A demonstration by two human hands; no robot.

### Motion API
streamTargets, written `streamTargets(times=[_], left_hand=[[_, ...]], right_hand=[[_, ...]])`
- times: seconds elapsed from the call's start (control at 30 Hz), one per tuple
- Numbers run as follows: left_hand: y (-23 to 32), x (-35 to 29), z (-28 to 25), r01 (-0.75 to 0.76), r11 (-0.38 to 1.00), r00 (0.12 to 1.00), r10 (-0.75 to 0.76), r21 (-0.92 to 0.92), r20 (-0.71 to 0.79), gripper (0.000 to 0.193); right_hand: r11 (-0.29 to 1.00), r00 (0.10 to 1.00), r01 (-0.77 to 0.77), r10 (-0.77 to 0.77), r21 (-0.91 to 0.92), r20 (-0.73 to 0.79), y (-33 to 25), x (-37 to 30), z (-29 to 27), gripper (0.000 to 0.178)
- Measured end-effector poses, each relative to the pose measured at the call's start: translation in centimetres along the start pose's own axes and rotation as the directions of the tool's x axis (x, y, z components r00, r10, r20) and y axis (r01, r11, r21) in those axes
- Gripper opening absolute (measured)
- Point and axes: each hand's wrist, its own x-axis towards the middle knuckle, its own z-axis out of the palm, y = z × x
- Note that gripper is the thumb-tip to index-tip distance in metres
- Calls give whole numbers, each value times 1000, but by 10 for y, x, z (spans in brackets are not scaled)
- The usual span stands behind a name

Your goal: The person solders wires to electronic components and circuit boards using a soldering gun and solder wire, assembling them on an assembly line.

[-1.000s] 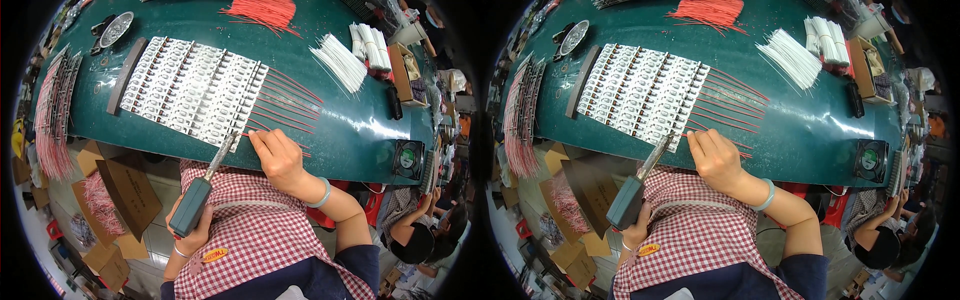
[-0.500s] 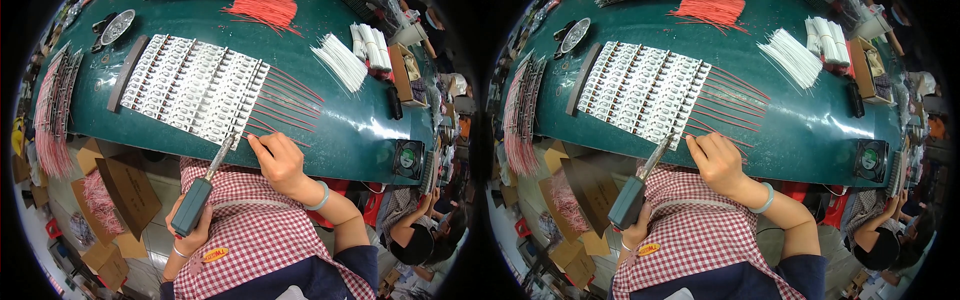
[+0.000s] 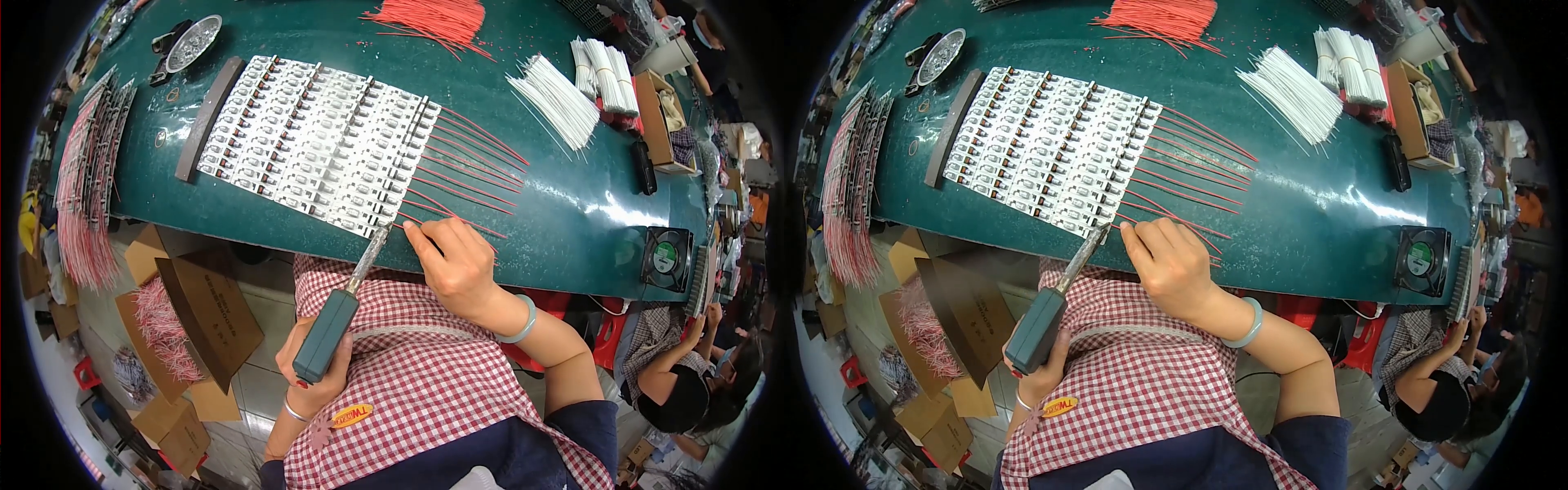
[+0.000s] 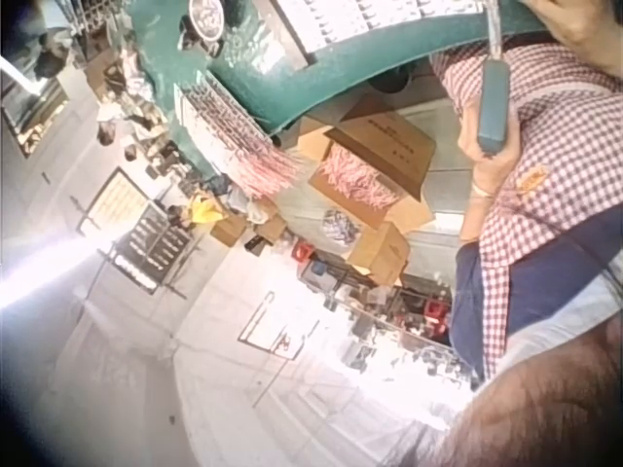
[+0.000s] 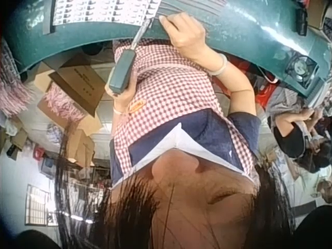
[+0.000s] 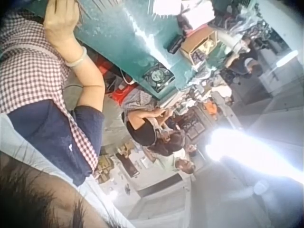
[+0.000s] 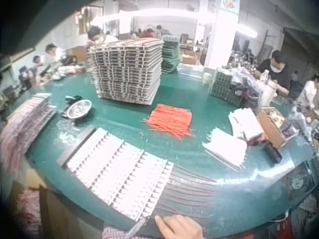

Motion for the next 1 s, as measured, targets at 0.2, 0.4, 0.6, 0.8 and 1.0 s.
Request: streamTargets(times=[0.2, 0.4, 0.6, 0.8, 1.0], left_hand=[[-11, -15, 1, 50, 998, 999, -51, -45, -14, 22], [-30, -35, -26, 120, 993, 983, -121, -15, -136, 36], [-25, 10, -124, 75, 862, 819, 234, 502, -524, 35], [53, 52, -304, 107, 724, 581, 511, 682, -634, 28], [44, 82, -388, -336, 831, 665, 543, 444, -513, 20]], right_hand=[[1000, 1000, -4, 4, -7, -2, -2, 0, -1, 30], [1000, 1000, -13, 13, -21, 2, -4, 2, 2, 29], [999, 994, -45, 47, -15, 96, -2, 4, -10, 26], [990, 993, -110, 107, 89, 39, 6, 25, -34, 25], [992, 992, -123, 124, 23, -27, 55, 70, -46, 18]])
